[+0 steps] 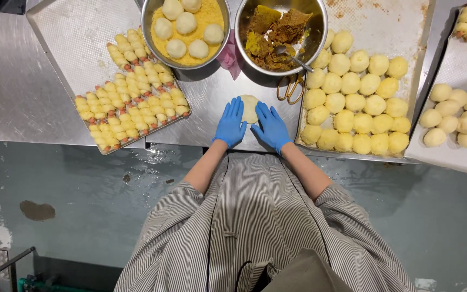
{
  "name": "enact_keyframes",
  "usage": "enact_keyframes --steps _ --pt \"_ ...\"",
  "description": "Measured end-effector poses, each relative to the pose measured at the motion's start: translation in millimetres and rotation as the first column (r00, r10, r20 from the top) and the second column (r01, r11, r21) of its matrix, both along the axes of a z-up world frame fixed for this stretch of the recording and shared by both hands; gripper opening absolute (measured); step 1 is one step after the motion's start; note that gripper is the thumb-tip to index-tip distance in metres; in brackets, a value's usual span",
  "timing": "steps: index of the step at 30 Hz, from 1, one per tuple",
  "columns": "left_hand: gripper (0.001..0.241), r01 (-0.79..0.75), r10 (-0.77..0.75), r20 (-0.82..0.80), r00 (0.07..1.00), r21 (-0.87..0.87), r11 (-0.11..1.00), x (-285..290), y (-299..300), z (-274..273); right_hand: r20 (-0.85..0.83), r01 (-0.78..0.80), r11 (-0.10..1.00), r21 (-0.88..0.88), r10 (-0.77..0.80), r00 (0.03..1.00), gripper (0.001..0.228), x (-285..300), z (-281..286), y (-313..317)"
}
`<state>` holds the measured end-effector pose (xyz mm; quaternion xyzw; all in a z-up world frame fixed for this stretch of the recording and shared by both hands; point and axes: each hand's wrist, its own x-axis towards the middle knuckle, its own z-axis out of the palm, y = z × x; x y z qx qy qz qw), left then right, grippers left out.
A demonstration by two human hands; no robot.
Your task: Filling dough balls with a mixture and coating them in breadcrumbs.
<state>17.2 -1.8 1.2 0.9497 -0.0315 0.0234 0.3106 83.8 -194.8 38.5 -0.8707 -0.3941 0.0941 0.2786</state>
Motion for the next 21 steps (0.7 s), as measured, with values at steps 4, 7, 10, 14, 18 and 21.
enact_keyframes --steps 4,7,10,14,18,21 --pt "0.071 0.006 -0.003 -0.058 0.998 0.068 0.998 8 -1 -17 -0.058 0.029 0.989 -0.145 -0.037 0.998 0.062 6 -16 8" --pt "0.070 0.047 -0.044 -0.036 0.998 0.089 0.995 14 5 -28 0.005 -0.018 0.994 -0.107 0.018 1.000 0.055 17 -36 16" --pt "0.070 0.082 -0.079 -0.046 0.996 0.065 0.995 10 -2 -34 -0.036 -0.039 0.988 -0.146 0.034 0.999 0.063 15 -30 19" --pt "0.072 0.078 -0.077 -0.030 0.997 0.033 0.996 24 -3 -38 -0.049 -0.035 0.952 -0.304 0.021 0.999 0.072 19 -36 30" --pt "0.072 0.061 -0.057 -0.081 0.995 0.044 0.997 34 -6 -39 -0.042 -0.027 0.959 -0.283 0.015 0.999 0.082 22 -48 40" --pt "0.075 0.079 -0.072 -0.138 0.988 0.046 0.996 35 -1 -53 -0.041 0.001 0.937 -0.349 -0.017 0.999 0.071 32 -60 45"
